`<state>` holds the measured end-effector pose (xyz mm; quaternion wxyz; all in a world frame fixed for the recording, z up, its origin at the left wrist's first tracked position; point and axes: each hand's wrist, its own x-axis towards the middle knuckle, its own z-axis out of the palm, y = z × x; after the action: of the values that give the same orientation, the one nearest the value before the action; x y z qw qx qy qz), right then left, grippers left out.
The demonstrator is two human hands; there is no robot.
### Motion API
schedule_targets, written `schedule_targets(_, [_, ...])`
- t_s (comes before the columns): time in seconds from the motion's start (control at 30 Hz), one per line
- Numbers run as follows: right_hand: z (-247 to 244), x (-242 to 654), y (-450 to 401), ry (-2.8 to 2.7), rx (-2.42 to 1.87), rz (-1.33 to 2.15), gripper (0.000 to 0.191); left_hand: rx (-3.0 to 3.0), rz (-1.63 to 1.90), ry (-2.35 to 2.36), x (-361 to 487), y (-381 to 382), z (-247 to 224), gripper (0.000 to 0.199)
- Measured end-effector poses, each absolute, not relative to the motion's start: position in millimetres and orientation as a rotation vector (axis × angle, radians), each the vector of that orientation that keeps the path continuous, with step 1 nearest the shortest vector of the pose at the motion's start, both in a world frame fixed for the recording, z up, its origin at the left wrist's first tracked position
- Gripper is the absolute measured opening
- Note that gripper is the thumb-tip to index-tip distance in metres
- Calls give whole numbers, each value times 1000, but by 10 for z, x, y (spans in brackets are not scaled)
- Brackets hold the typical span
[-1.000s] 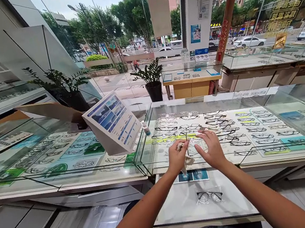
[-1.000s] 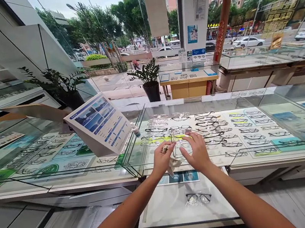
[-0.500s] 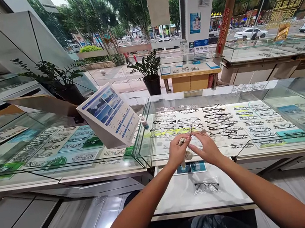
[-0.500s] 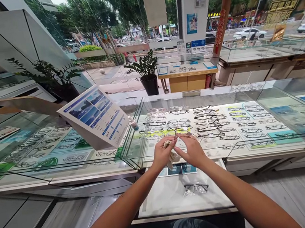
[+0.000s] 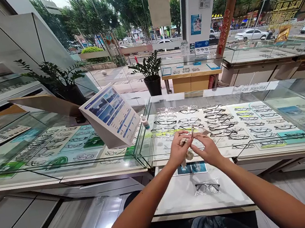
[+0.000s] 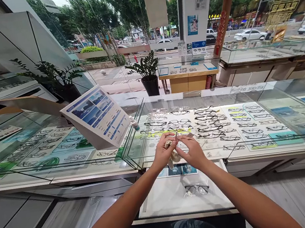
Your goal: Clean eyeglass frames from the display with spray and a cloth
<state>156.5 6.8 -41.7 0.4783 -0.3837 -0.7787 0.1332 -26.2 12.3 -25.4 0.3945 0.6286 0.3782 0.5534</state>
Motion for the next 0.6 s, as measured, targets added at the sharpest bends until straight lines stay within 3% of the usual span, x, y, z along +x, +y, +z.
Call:
schedule_targets(0.2, [-338, 1644, 104, -1819, -1033, 268, 35, 1427, 1547, 1136, -373, 224, -310, 37])
schedule_targets(0.4, [-327, 1682, 133, -1798, -1070, 245, 35, 1330, 1747, 1272, -662, 579, -394, 55])
schedule_targets(0.6, [-360, 1673, 130, -1786, -1092, 246, 37, 1608, 1642, 1382, -830, 588, -315, 58])
